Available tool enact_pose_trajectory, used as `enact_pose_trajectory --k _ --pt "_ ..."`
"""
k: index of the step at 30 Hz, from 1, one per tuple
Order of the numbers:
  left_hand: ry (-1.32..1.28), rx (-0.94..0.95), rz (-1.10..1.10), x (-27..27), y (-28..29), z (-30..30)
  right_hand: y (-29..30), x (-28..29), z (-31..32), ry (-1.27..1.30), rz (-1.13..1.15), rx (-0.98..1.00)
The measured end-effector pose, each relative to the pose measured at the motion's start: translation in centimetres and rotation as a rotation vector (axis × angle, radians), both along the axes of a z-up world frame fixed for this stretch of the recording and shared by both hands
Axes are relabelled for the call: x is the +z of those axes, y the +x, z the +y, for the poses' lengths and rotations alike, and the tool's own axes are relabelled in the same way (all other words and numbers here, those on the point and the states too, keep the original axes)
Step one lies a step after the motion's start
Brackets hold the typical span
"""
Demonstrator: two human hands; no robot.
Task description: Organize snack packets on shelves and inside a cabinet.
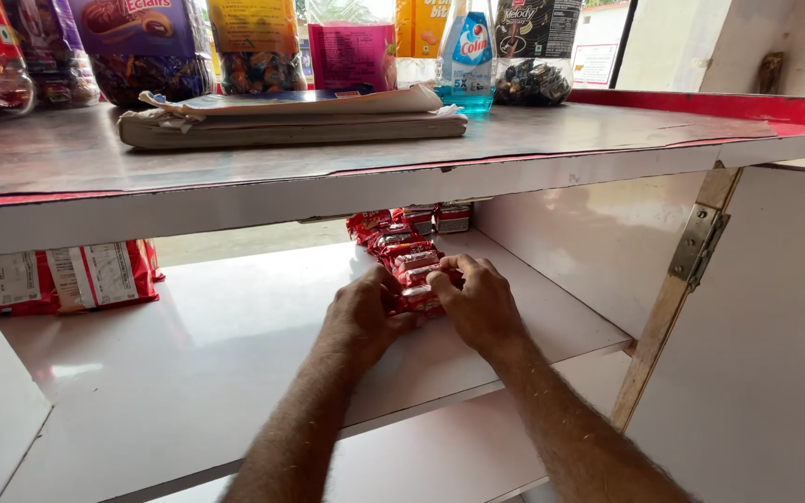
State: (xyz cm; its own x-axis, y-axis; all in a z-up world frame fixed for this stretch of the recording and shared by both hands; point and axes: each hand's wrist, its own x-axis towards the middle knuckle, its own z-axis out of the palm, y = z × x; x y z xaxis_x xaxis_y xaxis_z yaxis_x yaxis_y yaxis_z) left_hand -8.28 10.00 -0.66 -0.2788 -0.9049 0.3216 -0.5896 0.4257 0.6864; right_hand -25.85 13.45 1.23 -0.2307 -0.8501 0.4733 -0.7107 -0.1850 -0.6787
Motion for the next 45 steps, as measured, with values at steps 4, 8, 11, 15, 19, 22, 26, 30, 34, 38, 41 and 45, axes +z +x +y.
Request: enact_pose_trajectory --k 4,8,11,15,19,22,26,30,34,38,41,45 --pt "-0.075 0.062 -0.009 0.6 -1.8 1.3 0.2 0.5 0.4 0.07 0.017 -0.001" --pt "-0.073 0.19 -0.042 2.7 -2.4 2.7 -0.4 -0.6 -0.8 0.011 0.057 -0.03" --pt "0.027 0.255 -0.204 3.3 -2.5 3.3 -0.9 -1.5 -1.7 -0.001 0.08 -0.018" --pt "0.042 0.162 -0.497 0.5 -3.1 1.7 -0.2 -1.6 -1.8 -0.017 0.15 0.019" --pt "-0.027 0.184 -0.568 -0.2 -3.1 1.1 -0.2 -1.8 -1.7 0.033 0.2 0.023" --pt "-0.016 0.174 -0.602 0.5 -3.1 1.6 -0.2 -1.6 -1.3 0.088 0.161 0.024" --pt "0.026 0.183 -0.537 1.7 -3.0 2.9 -0.3 -1.5 -0.9 -0.055 0.357 0.058" --pt "-0.01 0.182 -0.455 1.4 -2.7 2.6 -0.4 -1.6 -0.8 -0.057 0.348 0.047" --pt "-0.042 0.173 -0.409 1.0 -2.6 2.3 -0.3 -1.3 0.2 -0.105 0.369 0.07" --pt "-0.172 0.169 -0.316 1.2 -2.5 2.8 0.0 -0.9 0.9 -0.107 0.332 0.043" --pt "-0.21 0.159 -0.215 1.2 -2.3 2.7 0.4 -0.5 1.3 -0.146 0.284 0.003" --pt "-0.288 0.164 -0.08 0.8 -2.4 2.0 0.4 0.0 1.3 -0.189 0.283 -0.002"
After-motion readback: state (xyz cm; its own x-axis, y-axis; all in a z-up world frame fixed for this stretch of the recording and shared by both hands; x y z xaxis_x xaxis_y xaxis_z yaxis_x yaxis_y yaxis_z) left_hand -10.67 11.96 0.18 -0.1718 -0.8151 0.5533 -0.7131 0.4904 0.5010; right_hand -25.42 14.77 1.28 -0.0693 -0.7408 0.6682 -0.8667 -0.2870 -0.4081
